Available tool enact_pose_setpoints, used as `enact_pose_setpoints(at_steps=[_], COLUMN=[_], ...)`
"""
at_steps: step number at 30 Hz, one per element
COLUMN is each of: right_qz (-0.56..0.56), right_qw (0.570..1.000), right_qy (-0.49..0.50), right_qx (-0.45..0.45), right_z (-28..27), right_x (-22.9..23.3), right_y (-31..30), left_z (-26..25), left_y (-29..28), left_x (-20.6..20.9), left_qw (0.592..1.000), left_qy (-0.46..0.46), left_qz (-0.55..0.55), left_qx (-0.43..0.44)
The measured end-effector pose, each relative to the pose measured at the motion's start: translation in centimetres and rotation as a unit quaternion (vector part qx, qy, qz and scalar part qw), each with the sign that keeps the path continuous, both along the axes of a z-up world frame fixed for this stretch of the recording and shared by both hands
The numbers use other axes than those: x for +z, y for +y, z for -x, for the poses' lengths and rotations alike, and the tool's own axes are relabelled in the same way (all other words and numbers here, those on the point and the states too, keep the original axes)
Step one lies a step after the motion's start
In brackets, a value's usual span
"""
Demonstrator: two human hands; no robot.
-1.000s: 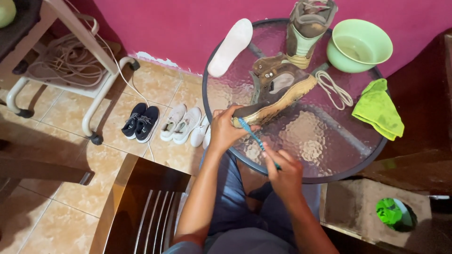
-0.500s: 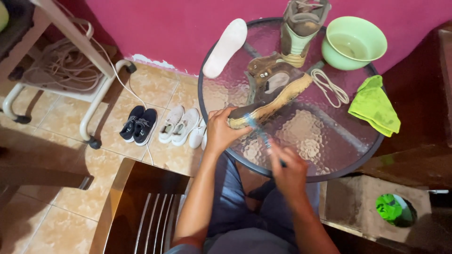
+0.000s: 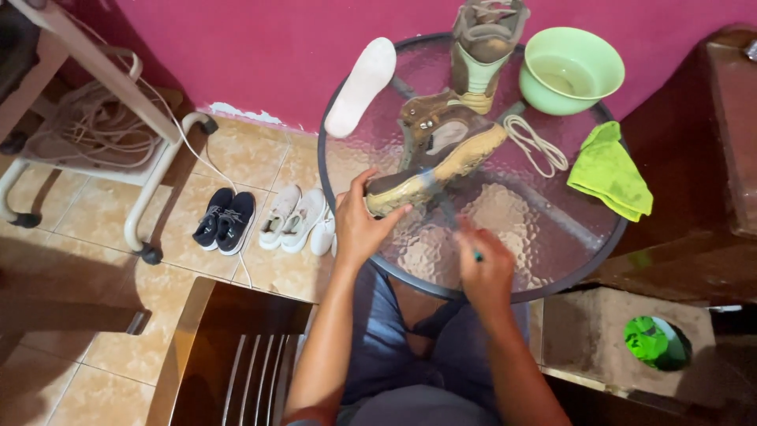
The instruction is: Cleaning the sole of a boot using a toothbrush and a cleaning solution in a bowl.
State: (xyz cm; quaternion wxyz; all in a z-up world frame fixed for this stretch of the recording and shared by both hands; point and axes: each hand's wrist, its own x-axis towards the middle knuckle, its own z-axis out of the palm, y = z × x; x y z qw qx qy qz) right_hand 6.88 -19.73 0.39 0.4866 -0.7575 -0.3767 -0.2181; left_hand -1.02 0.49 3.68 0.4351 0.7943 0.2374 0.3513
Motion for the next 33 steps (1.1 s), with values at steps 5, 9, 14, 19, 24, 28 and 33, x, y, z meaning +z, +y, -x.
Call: enact_pose_setpoints(at_steps=[5,9,14,19,24,28,33], right_qz=[0.002,-0.006,-0.004,-0.024,-0.019,-0.011,0.005], right_qw=[0.999,0.998,0.996,0.995,0.997,0.997,0.994], right_qy=[0.026,0.057,0.069,0.088,0.069,0.076,0.102], right_qx=[0.031,0.012,0.050,0.033,0.020,-0.002,0.038], right_z=[0.4,-1.2,0.6,1.6,0.9,-0.1,1.9], right_x=[-0.5,-1.5,0.2,0.1,0.1,0.2,1.9], right_y=[0.4,0.0,1.6,1.9,1.3,1.0,2.3], left_z=[-0.2,-0.2,-0.5,-0.3,-0.4,-0.5,-0.9], left_y=[0.3,0.2,0.1,0.0,-0.1,0.0,0.3], left_x=[-1.1,-0.3,0.5,0.6,1.2,0.2,-0.6], left_qw=[1.000,1.000,0.999,0.999,0.999,0.998,0.998], left_qy=[-0.007,-0.004,0.028,0.027,0.040,0.056,0.055], left_qz=[0.019,0.021,0.025,0.017,0.026,0.025,0.021], left_qx=[0.016,0.003,-0.009,-0.010,-0.007,-0.015,-0.013])
